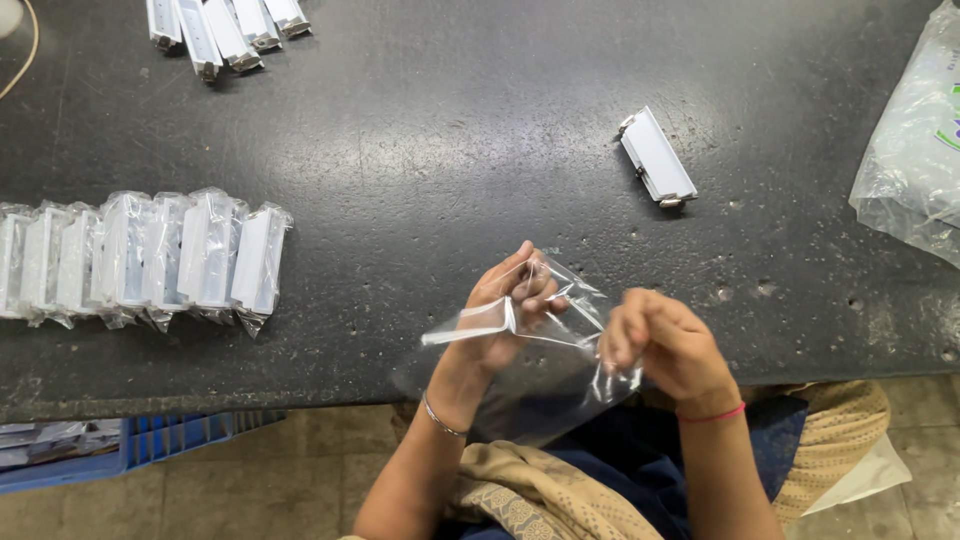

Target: The person sits at a workbench and wraps white plastic hinge-like components in clear plastic bags one at a time, folding the bag around each part and placing the wrapped part in a growing row on the table. Near the end they arrange unwrapped parts in a row and reach into a large bag of parts.

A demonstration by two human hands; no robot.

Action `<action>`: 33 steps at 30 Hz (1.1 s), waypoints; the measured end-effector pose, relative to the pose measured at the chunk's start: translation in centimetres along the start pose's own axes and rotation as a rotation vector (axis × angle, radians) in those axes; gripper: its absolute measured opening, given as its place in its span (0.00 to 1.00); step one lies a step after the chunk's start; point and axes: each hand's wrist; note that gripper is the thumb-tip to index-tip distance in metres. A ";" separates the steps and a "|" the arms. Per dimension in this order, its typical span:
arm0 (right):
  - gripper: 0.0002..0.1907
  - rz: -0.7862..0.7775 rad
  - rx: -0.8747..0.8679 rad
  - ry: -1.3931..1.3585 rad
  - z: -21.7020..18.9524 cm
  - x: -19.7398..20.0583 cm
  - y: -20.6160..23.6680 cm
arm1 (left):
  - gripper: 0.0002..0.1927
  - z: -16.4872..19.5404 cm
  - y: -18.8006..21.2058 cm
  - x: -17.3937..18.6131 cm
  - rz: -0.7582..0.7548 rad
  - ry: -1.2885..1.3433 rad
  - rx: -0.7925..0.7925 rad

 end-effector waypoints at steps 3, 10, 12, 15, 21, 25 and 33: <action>0.13 0.103 -0.289 -0.009 1.1 0.8 0.3 | 0.14 -0.1 -0.5 0.5 -0.020 -0.172 -0.019; 0.12 0.008 -0.011 0.137 3.3 2.9 2.2 | 0.12 -2.8 -0.5 -1.3 -0.087 -0.226 0.139; 0.13 0.077 0.306 0.513 3.6 3.0 2.5 | 0.05 -4.0 0.1 -2.4 0.091 -0.285 0.265; 0.15 0.314 0.539 0.891 4.1 2.2 2.5 | 0.06 -5.4 0.9 -2.9 0.287 -0.239 0.305; 0.17 0.451 0.681 0.851 2.5 -1.2 0.1 | 0.12 -9.0 1.1 -0.2 -0.025 -0.341 0.147; 0.19 0.435 0.888 1.392 0.7 -3.3 -2.9 | 0.13 -11.7 1.9 1.1 0.012 -0.418 0.164; 0.18 0.599 0.755 1.638 0.0 -3.4 -4.3 | 0.15 -11.8 3.1 1.2 0.055 -0.309 0.308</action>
Point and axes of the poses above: each hand's wrist, its own y-axis away from the middle knuckle, its own x-axis out of the back of the hand, z = x × y, and after that the axes turned 2 degrees about z, right-handed
